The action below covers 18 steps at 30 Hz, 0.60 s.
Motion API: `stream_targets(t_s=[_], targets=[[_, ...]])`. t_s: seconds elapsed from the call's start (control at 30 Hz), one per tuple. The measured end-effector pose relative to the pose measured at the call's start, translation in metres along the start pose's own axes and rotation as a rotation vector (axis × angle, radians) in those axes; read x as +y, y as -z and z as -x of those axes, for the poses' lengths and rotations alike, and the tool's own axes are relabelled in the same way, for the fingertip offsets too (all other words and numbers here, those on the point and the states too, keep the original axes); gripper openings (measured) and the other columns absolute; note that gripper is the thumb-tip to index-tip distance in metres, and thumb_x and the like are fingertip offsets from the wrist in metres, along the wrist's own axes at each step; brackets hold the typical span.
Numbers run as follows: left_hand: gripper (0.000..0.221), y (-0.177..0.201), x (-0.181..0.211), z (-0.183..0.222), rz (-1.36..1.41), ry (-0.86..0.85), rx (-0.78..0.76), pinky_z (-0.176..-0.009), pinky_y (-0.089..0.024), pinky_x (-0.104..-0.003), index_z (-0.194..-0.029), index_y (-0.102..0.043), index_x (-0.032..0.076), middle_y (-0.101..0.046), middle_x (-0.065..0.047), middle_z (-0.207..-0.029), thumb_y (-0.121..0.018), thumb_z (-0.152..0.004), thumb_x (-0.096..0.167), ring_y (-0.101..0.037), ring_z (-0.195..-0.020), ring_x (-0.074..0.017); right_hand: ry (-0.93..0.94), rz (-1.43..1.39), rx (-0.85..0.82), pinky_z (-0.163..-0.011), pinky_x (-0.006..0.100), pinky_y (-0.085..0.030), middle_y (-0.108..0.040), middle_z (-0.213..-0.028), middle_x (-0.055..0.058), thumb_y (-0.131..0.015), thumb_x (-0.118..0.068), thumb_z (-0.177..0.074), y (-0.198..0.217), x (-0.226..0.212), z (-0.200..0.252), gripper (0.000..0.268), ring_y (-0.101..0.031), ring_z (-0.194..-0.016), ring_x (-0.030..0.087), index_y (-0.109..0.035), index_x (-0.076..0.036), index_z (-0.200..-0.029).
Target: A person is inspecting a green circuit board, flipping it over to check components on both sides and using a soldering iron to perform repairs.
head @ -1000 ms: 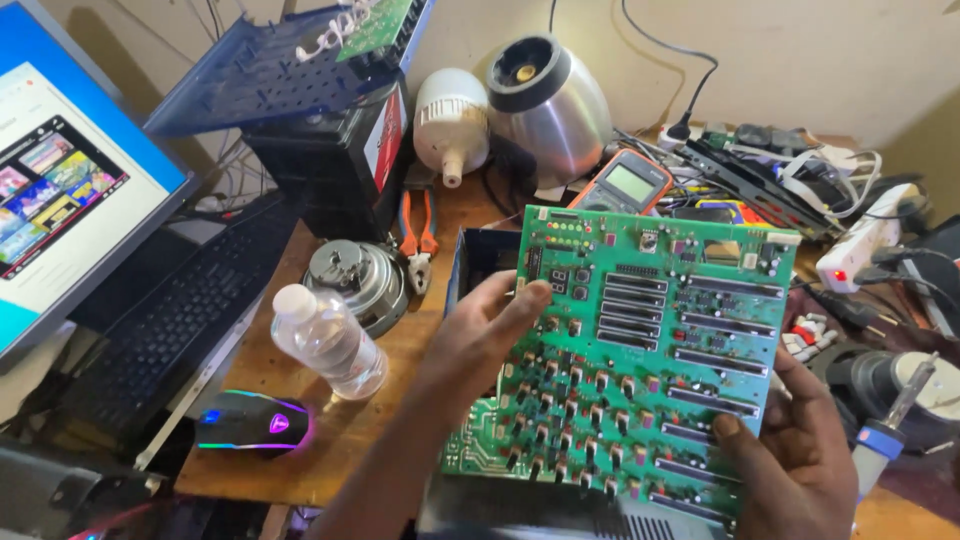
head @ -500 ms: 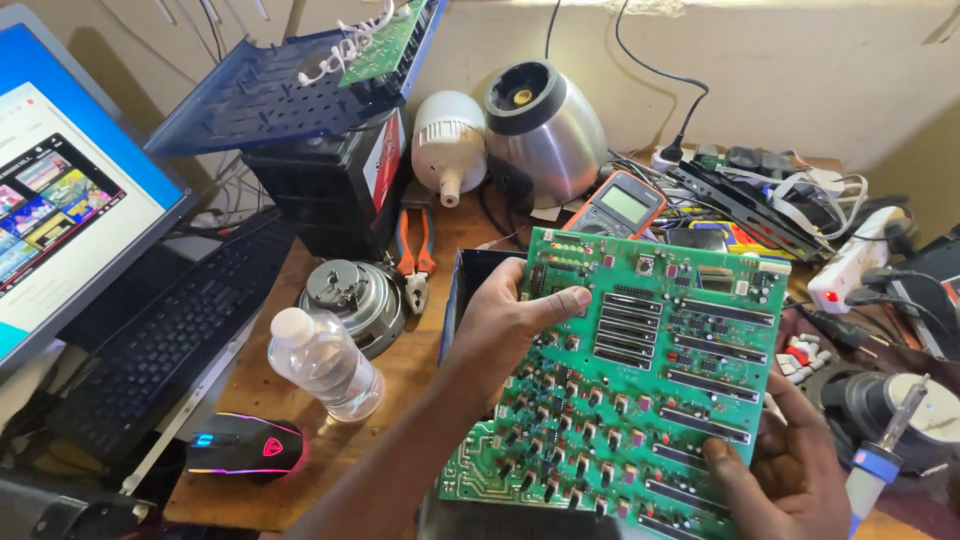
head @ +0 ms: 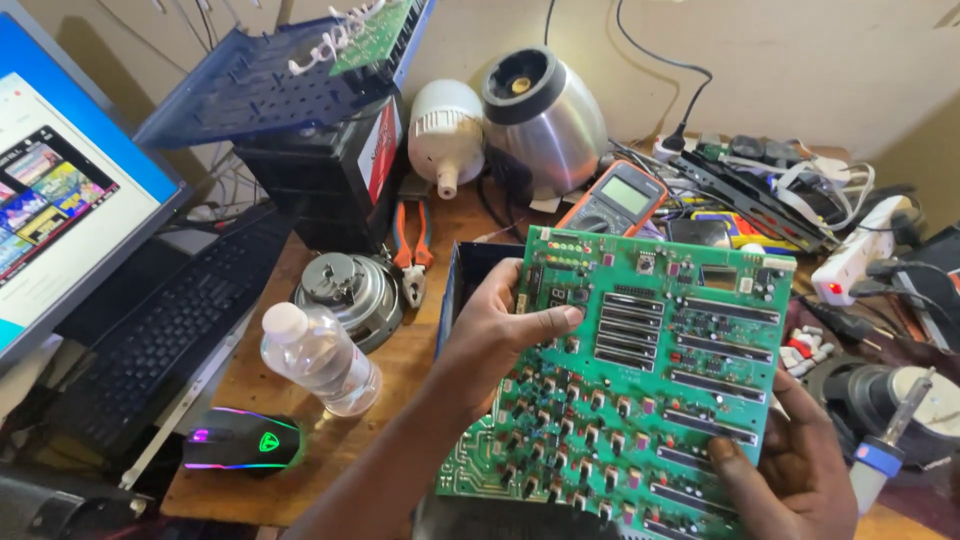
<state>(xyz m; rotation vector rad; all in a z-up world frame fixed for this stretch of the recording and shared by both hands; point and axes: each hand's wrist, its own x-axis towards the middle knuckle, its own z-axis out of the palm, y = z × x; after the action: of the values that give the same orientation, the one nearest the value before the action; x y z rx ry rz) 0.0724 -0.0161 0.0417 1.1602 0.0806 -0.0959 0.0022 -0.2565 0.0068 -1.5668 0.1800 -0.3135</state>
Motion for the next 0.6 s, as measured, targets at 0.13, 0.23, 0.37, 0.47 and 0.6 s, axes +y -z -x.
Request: stream_targets(t_s=[0.13,0.23,0.37,0.47,0.6], targets=[[0.06,-0.0008,0.0007,0.0006,-0.006,0.01,0.021,-0.082,-0.063,-0.037,-0.133,-0.064,0.0,-0.076,-0.014,-0.115,-0.084,-0.078,0.012,-0.074,-0.097,-0.0231,0.036,0.04,0.003,-0.105,0.042,-0.051,-0.06,-0.157,0.024,-0.061,0.012,-0.082,-0.0049,-0.0043,0.0003,0.077,-0.062,-0.128,0.03,-0.046,0.008,-0.157],[0.055,-0.0008,0.001,0.0017,-0.023,0.004,0.032,-0.081,-0.064,-0.037,-0.132,-0.063,0.0,-0.076,-0.014,-0.113,-0.082,-0.082,0.01,-0.074,-0.096,-0.0237,-0.064,0.05,0.032,-0.094,0.043,-0.055,-0.074,-0.118,0.026,-0.064,0.012,-0.085,-0.0036,-0.005,0.0002,0.077,-0.069,-0.108,0.032,-0.052,0.004,-0.16],[0.062,0.0024,-0.0027,0.0005,-0.013,0.015,-0.019,-0.092,-0.063,-0.039,-0.138,-0.061,0.001,-0.076,-0.015,-0.122,-0.081,-0.081,0.011,-0.074,-0.107,-0.0247,-0.089,0.029,0.037,-0.099,0.044,-0.054,-0.073,-0.124,0.026,-0.063,0.014,-0.084,-0.0012,-0.005,0.0004,0.078,-0.068,-0.112,0.031,-0.051,0.003,-0.16],[0.065,0.0051,-0.0016,-0.002,0.002,0.03,-0.025,-0.094,-0.062,-0.039,-0.141,-0.06,0.001,-0.075,-0.015,-0.123,-0.08,-0.079,0.007,-0.074,-0.106,-0.0255,-0.13,0.007,0.042,-0.098,0.046,-0.055,-0.073,-0.125,0.026,-0.062,0.014,-0.085,-0.0044,-0.0083,-0.0026,0.078,-0.069,-0.113,0.033,-0.051,0.0,-0.161],[0.063,0.0072,0.0,-0.0011,0.045,0.002,-0.039,-0.088,-0.057,-0.036,-0.14,-0.063,0.0,-0.076,-0.014,-0.115,-0.077,-0.08,0.013,-0.07,-0.095,-0.0234,-0.107,0.067,0.06,-0.097,0.043,-0.055,-0.074,-0.127,0.021,-0.066,0.003,-0.085,-0.0067,-0.0028,-0.0032,0.077,-0.069,-0.114,0.029,-0.052,-0.004,-0.161]])
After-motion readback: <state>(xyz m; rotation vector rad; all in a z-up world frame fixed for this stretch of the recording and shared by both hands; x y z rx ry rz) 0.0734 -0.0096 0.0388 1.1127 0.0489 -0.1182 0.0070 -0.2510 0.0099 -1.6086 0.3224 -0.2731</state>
